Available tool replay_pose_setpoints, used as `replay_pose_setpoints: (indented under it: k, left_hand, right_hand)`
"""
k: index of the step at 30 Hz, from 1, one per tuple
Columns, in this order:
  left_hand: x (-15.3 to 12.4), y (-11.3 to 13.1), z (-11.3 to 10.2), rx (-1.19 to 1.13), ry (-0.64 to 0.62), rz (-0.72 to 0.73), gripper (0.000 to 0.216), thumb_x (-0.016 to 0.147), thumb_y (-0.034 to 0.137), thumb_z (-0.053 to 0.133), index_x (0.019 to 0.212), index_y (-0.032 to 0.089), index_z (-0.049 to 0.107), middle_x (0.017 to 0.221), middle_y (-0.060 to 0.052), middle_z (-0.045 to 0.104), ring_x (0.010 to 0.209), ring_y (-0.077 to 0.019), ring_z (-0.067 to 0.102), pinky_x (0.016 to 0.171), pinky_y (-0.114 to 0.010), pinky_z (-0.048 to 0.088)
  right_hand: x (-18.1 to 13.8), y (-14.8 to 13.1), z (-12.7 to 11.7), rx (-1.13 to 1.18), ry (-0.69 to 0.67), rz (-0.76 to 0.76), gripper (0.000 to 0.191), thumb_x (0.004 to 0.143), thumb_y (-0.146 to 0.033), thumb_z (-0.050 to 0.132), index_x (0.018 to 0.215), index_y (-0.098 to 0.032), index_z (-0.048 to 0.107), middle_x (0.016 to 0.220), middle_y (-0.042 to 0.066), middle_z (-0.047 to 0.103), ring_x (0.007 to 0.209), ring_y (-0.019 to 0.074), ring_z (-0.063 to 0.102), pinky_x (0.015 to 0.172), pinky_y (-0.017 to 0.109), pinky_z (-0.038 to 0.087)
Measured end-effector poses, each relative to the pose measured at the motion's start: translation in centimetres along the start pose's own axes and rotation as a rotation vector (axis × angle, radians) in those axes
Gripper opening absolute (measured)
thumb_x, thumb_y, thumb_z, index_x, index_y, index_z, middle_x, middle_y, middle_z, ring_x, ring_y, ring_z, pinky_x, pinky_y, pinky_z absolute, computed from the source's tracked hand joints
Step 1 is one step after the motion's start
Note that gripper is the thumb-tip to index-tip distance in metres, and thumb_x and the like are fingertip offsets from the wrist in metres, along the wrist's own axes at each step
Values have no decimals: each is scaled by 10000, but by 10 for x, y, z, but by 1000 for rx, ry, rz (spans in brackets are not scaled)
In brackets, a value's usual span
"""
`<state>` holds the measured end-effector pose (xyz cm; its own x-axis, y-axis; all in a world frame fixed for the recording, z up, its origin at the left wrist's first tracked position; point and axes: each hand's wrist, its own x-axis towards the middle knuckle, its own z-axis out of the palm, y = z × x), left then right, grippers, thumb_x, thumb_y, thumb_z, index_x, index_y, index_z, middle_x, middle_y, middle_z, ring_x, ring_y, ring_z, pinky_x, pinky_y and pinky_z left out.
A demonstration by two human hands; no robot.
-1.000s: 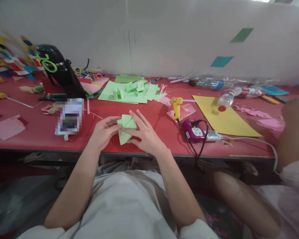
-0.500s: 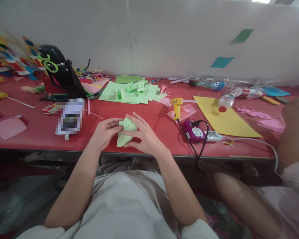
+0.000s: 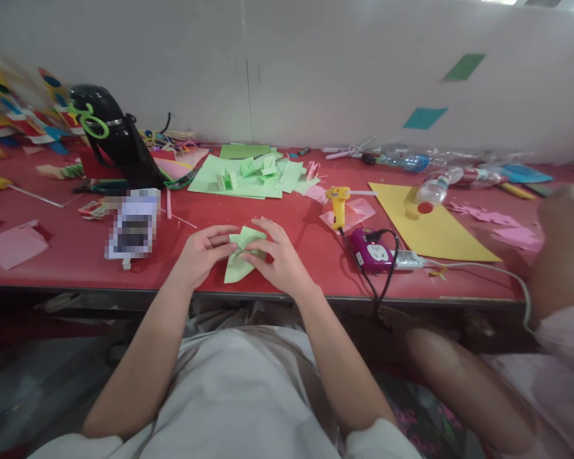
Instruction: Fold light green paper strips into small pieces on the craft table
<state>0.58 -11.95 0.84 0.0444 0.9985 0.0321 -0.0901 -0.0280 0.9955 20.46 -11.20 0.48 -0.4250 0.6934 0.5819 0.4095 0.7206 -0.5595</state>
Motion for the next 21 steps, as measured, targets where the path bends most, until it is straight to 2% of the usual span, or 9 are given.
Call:
replay_pose_setpoints:
  k: [4, 8, 11, 14, 18, 21]
  left_hand:
    - [1, 0, 1, -80, 49, -64, 406, 636, 252, 823, 1011, 150, 707, 849, -54, 705, 813, -184, 672, 773, -324, 544]
    - [3, 0, 2, -125, 42, -91, 412, 609, 240, 834, 992, 151, 712, 874, -62, 713, 831, -198, 679, 767, -332, 554]
    - [3, -1, 1, -99, 34, -85, 387, 623, 247, 829, 982, 150, 720, 881, -71, 718, 854, -208, 682, 784, -335, 551]
    - [3, -2, -1, -56, 3, -46, 377, 648, 259, 817, 997, 153, 720, 894, -76, 723, 852, -211, 685, 789, -334, 543]
    - [1, -3, -1, -77, -50, -17, 411, 626, 241, 833, 1007, 155, 707, 914, -79, 730, 879, -217, 690, 814, -332, 537]
    - [0, -2, 0, -58, -19, -5, 394, 642, 260, 829, 998, 152, 702, 887, -74, 724, 866, -209, 685, 801, -325, 535]
  right_hand:
    - [-3, 0, -5, 70, -118, -46, 421, 711, -424, 811, 1090, -266, 715, 1544, 86, 390, 1477, 312, 277, 1175, 554, 319]
    - [-4, 3, -7, 102, -208, -39, 420, 791, -304, 759, 1204, -318, 681, 1616, 41, 256, 1504, 295, 211, 1179, 552, 314]
    - [-4, 6, -6, 101, -163, -37, 306, 839, -268, 707, 1141, -320, 717, 1589, 41, 321, 1480, 280, 281, 1165, 538, 345]
    - [-2, 6, -3, 71, -76, -32, 202, 835, -328, 712, 1032, -306, 751, 1514, 57, 439, 1425, 280, 382, 1125, 526, 397]
    - [0, 2, -1, 59, -53, 23, 229, 832, -407, 705, 1003, -258, 739, 1449, 103, 503, 1364, 280, 456, 1096, 500, 425]
    - [0, -3, -2, 73, -41, 57, 210, 850, -411, 684, 954, -232, 722, 1415, 121, 526, 1338, 278, 484, 1087, 488, 431]
